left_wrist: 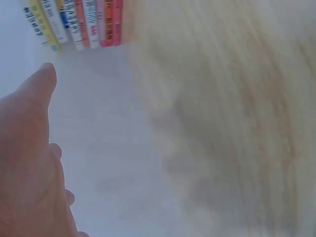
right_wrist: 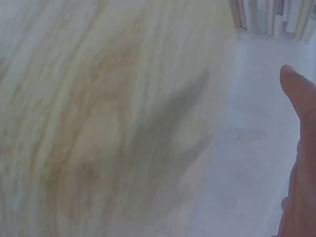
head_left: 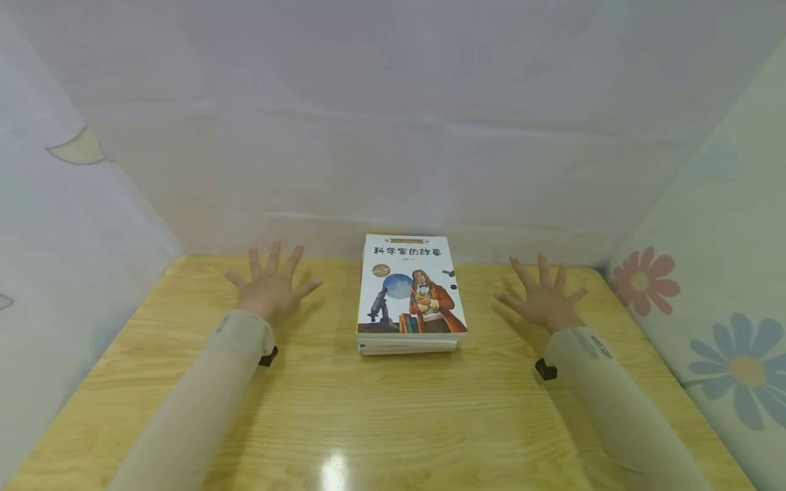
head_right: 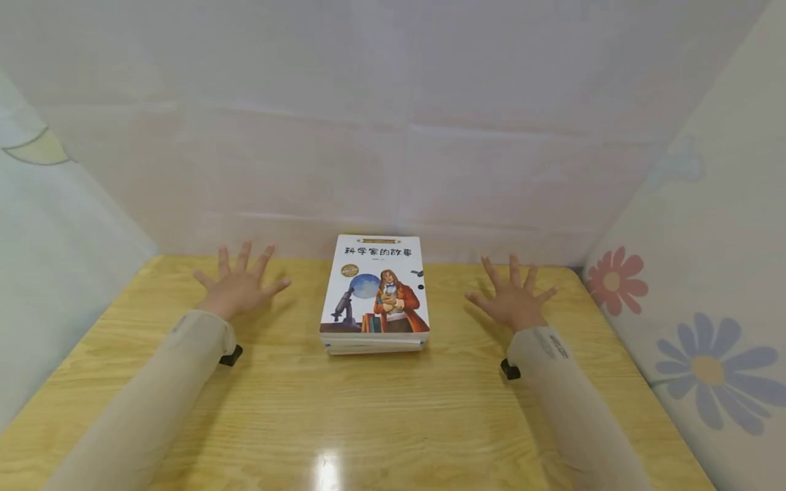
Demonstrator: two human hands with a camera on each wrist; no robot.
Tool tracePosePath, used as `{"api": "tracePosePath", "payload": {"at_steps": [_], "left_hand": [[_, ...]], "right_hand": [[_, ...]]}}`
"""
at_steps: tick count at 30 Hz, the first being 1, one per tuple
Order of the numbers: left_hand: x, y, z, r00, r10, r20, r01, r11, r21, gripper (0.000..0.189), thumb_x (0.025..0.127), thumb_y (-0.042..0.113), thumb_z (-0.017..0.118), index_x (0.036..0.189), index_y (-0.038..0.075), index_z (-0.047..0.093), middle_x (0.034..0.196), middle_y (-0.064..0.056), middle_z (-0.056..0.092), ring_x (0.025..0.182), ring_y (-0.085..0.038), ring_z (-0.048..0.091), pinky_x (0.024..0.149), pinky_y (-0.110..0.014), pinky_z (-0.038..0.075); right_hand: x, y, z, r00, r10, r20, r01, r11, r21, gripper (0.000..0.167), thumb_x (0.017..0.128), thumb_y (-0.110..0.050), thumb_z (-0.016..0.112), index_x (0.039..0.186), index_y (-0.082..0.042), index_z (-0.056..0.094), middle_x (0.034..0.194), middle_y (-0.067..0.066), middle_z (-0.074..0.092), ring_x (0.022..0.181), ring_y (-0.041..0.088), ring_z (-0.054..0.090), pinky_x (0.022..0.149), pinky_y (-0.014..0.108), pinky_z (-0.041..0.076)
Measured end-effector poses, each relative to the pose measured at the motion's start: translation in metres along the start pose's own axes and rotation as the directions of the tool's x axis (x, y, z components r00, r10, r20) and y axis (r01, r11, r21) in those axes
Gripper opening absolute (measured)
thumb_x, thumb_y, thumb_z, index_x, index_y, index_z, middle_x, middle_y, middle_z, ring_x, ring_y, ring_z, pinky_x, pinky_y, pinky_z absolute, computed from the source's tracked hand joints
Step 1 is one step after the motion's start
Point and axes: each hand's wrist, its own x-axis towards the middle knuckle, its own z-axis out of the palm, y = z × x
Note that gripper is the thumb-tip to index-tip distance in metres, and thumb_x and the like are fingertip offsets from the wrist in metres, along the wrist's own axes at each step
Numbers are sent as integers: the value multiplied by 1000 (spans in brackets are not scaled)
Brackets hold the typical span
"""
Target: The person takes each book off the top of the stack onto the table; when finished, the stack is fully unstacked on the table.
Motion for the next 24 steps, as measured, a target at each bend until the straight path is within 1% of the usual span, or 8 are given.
{"api": "tracePosePath", "payload": {"at_steps": [5, 9, 12, 14, 17, 20, 22, 24], "left_hand": [[-6, 6, -13, 999, 21, -49, -23, 999, -39, 100, 87, 89, 19, 164, 29, -6, 166, -15, -24, 135, -48, -43, 84, -89, -21], [-12, 16, -21, 993, 43, -111, -53, 994, -91, 89, 95, 80, 21, 164, 31, -3, 167, -18, -17, 141, -50, -35, 87, -90, -17], [-17, 24, -22, 982, 62, -176, -88, 986, -143, 79, 101, 71, 22, 165, 29, 0, 168, -21, -10, 145, -52, -26, 92, -90, -12], [-20, 29, -19, 959, 76, -274, -133, 971, -197, 72, 106, 61, 25, 165, 23, 9, 168, -23, 1, 149, -53, -13, 99, -89, -4], [-24, 40, -11, 870, 98, -484, -260, 924, -280, 59, 111, 42, 35, 160, 9, 30, 162, -26, 25, 149, -51, 17, 111, -78, 14], [-27, 52, -2, 770, 104, -629, -390, 858, -336, 46, 110, 24, 43, 147, -2, 47, 150, -28, 44, 140, -47, 38, 115, -64, 29], [-30, 59, 2, 756, 100, -647, -428, 824, -372, 43, 109, 20, 43, 143, -5, 50, 147, -28, 48, 138, -46, 41, 115, -60, 32], [-33, 66, 4, 779, 98, -620, -433, 799, -417, 43, 110, 21, 41, 143, -5, 51, 147, -26, 48, 138, -44, 42, 115, -59, 34]], "right_hand": [[-5, -11, -9, 1000, -16, -20, 17, 998, 66, 87, 94, -79, 34, 161, -42, -8, 166, 18, -23, 140, 58, -30, 83, 91, -19], [-12, -26, -16, 991, -65, -117, 84, 982, 167, 81, 100, -67, 40, 164, -36, -2, 167, 21, -17, 144, 59, -20, 92, 91, -9], [-13, -37, -16, 956, -111, -273, 189, 942, 279, 73, 106, -52, 44, 165, -23, 13, 166, 26, -2, 148, 58, -2, 104, 86, 7], [-13, -45, -12, 912, -99, -398, 260, 890, 375, 63, 108, -40, 47, 161, -12, 29, 163, 27, 15, 147, 54, 15, 109, 78, 19], [-14, -56, -2, 860, 3, -511, 334, 753, 567, 50, 108, -33, 49, 149, -4, 48, 156, 22, 37, 143, 43, 33, 110, 68, 33], [-13, -67, 15, 867, 98, -489, 350, 579, 736, 47, 108, -37, 48, 142, -5, 56, 150, 14, 47, 136, 35, 44, 109, 59, 40], [-12, -74, 27, 900, 118, -419, 332, 436, 836, 50, 108, -39, 47, 143, -4, 54, 151, 11, 47, 135, 33, 45, 111, 56, 40], [-12, -81, 39, 938, 109, -328, 291, 263, 920, 54, 108, -41, 47, 147, -3, 49, 154, 11, 42, 138, 32, 43, 113, 52, 39]]}}
